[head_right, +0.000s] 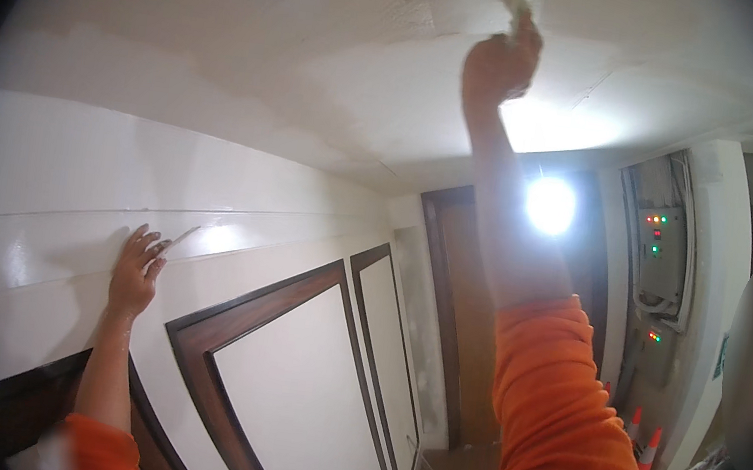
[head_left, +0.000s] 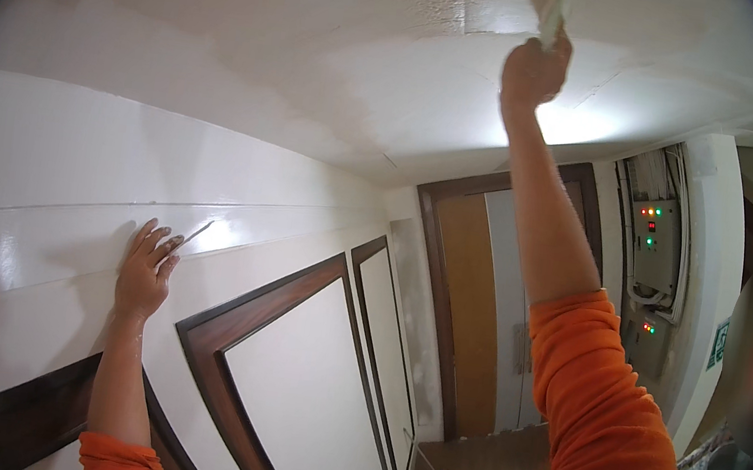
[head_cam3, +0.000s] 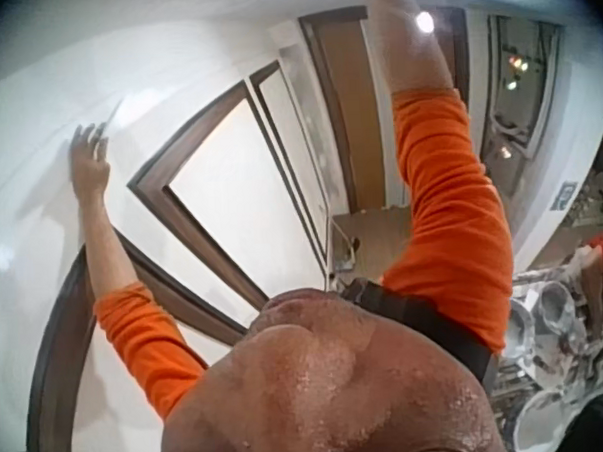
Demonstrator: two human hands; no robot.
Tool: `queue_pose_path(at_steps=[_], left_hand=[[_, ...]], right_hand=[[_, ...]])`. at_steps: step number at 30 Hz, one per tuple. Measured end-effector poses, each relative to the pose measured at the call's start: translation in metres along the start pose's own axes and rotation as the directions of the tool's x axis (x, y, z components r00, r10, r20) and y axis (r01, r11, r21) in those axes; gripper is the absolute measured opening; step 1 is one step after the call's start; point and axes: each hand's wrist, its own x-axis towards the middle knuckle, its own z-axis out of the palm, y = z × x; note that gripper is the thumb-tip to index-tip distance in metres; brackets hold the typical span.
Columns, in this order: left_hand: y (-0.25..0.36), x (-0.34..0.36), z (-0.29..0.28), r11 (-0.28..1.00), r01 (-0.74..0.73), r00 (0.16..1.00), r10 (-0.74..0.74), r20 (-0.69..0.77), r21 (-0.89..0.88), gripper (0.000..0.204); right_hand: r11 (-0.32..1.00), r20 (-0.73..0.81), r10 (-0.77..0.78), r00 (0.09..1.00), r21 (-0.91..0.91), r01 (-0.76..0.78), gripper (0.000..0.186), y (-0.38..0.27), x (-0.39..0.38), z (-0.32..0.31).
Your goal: The person applies plaster to a ceiling using a trowel and hawk. They repeatedly scoop plaster from a bucket onto the hawk and spread it across the ceiling surface in smooth strokes.
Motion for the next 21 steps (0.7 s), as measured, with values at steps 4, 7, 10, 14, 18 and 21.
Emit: queue_pose_path(at_steps=[4,7,10,14,18,21], left_hand=[[-0.002,0.001,0.0,1.0,-0.02,1.0,0.019,-0.017,-0.007,0.025],[-0.009,-0.003,0.001,1.0,-0.025,1.0,0.025,-0.019,0.008,0.026],[-0.003,0.002,0.006,1.0,-0.011,1.0,0.011,0.0,0.01,0.027],[-0.005,0.004,0.007,1.0,-0.006,1.0,0.006,0.003,0.017,0.027],[-0.009,0.0,0.007,1.0,0.01,1.0,-0.01,0.011,0.006,0.027],[-0.011,-0.006,-0.002,0.999,0.022,0.999,-0.024,0.026,0.048,0.026]], right_hand=[[0.966,-0.032,-0.253,0.967,0.044,0.254,0.066,-0.021,-0.102,0.059],[0.994,0.16,-0.076,0.984,0.087,0.062,0.069,-0.081,-0.181,0.083],[0.982,0.24,0.048,0.97,0.166,-0.09,0.075,-0.124,-0.231,0.101],[0.982,0.38,-0.031,0.924,0.186,-0.043,0.071,-0.131,-0.279,0.092],[0.96,0.406,-0.022,0.913,0.264,-0.094,0.052,-0.081,-0.273,0.065],[0.904,0.185,0.141,0.973,0.377,-0.202,0.04,-0.048,-0.198,0.044]])
